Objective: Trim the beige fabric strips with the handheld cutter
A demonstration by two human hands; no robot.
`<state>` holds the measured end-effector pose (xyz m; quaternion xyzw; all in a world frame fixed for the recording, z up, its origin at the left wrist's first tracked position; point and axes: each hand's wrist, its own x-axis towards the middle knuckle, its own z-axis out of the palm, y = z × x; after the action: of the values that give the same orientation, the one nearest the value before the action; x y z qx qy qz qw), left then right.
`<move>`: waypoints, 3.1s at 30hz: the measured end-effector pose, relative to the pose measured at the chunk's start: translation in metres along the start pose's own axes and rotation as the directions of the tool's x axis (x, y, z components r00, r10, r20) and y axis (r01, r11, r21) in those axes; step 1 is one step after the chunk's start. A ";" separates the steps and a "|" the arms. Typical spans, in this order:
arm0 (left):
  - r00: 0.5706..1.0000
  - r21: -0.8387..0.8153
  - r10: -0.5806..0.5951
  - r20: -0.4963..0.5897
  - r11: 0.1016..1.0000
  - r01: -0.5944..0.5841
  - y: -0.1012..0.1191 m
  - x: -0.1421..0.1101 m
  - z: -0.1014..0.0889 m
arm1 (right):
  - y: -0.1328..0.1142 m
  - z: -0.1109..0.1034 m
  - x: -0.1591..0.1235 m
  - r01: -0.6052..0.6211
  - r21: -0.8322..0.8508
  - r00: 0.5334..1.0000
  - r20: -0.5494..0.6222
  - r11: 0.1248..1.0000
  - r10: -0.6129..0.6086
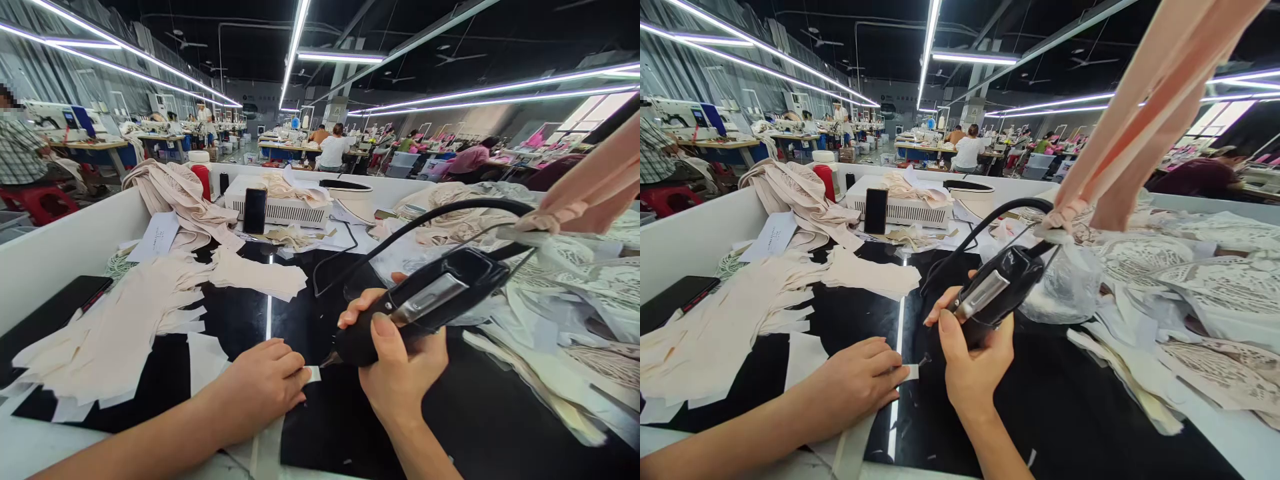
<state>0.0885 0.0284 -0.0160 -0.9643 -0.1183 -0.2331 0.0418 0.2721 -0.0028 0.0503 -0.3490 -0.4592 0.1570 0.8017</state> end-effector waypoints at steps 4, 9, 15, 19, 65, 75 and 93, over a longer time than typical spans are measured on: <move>1.000 0.004 -0.004 0.001 1.000 0.004 0.000 0.001 0.002 | 0.000 0.000 -0.001 -0.001 0.002 1.000 0.008 1.000 0.001; 1.000 0.009 0.005 -0.016 1.000 -0.005 -0.001 0.000 0.003 | 0.003 0.001 -0.002 -0.005 -0.007 1.000 0.016 1.000 0.005; 1.000 0.014 0.004 -0.002 1.000 -0.004 -0.001 0.000 0.003 | 0.001 0.004 -0.001 -0.023 -0.046 1.000 -0.004 0.999 0.022; 0.999 0.016 -0.003 0.032 1.000 0.002 0.000 0.002 0.002 | -0.004 0.002 -0.002 -0.024 -0.020 0.999 -0.027 1.000 0.024; 0.997 0.003 -0.073 -0.006 0.997 0.073 -0.002 -0.025 -0.008 | 0.000 0.001 0.001 0.000 -0.067 1.000 -0.022 0.998 -0.002; 0.997 0.039 -0.079 0.010 0.996 0.079 0.000 -0.023 -0.007 | -0.004 0.020 0.001 -0.044 0.014 0.998 -0.039 0.999 0.044; 0.997 0.037 -0.081 0.019 0.996 0.080 0.000 -0.023 -0.004 | -0.001 0.016 0.001 -0.046 -0.016 0.996 -0.076 0.999 0.045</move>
<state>0.0672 0.0228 -0.0226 -0.9602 -0.1619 -0.2223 0.0488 0.2592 0.0034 0.0574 -0.3720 -0.4220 0.1580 0.8116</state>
